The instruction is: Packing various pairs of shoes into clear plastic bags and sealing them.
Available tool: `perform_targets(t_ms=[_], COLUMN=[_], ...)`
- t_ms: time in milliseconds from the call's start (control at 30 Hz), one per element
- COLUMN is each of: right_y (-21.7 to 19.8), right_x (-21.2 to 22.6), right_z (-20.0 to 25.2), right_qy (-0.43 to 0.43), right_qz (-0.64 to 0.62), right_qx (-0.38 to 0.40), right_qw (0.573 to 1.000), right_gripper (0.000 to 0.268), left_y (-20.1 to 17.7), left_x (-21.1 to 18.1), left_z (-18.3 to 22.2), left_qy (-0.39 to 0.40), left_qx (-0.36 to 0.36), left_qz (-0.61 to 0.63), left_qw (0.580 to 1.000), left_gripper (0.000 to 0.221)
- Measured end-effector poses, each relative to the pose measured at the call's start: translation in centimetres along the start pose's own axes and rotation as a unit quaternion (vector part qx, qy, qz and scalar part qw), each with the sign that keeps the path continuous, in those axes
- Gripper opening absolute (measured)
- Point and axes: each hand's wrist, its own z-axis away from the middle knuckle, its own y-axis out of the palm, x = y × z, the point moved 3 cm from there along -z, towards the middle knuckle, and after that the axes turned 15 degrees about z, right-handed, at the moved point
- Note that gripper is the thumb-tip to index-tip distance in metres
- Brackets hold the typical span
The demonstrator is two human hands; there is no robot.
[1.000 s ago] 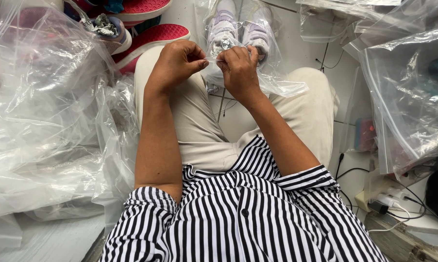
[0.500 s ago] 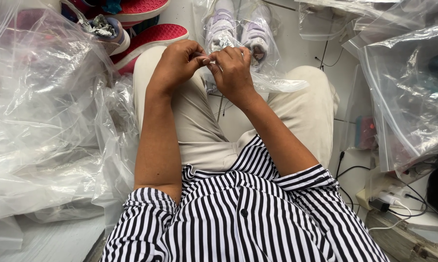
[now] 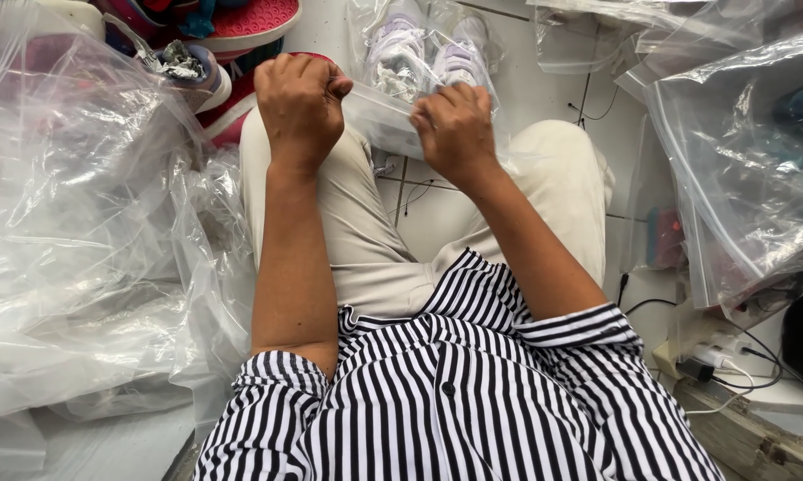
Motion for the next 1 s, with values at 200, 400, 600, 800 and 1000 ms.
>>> perform_targets(t_ms=[200,400,600,800,1000], right_y=[-2.3,-3.2,-1.2,3.3,-0.8], right_x=[-3.1,-6.7,-12.2,-11.7,-10.6], right_z=[3.5,7.0,13.2,15.6,13.8], right_qy=[-0.017,-0.004,0.047,0.104,0.131], right_qz=[0.038,0.098,0.129,0.154,0.005], right_qx=[-0.01,0.01,0.023,0.0,-0.026], right_qw=[0.999,0.995,0.99,0.983,0.991], right_gripper=[0.018,0.023,0.029,0.033,0.013], left_y=[0.0,0.6,3.3,4.5,2.5], left_x=[0.0,2.3,5.8,4.7,2.2], left_z=[-0.1,0.9,2.9,2.7,3.8], left_qy=[-0.013,-0.069,-0.073,-0.07,-0.059], left_qx=[-0.035,-0.028,-0.064,-0.065,-0.033], left_qz=[-0.025,-0.059,-0.072,-0.114,-0.135], left_qw=[0.999,0.995,0.993,0.989,0.989], left_gripper=[0.019,0.025,0.037,0.036,0.032])
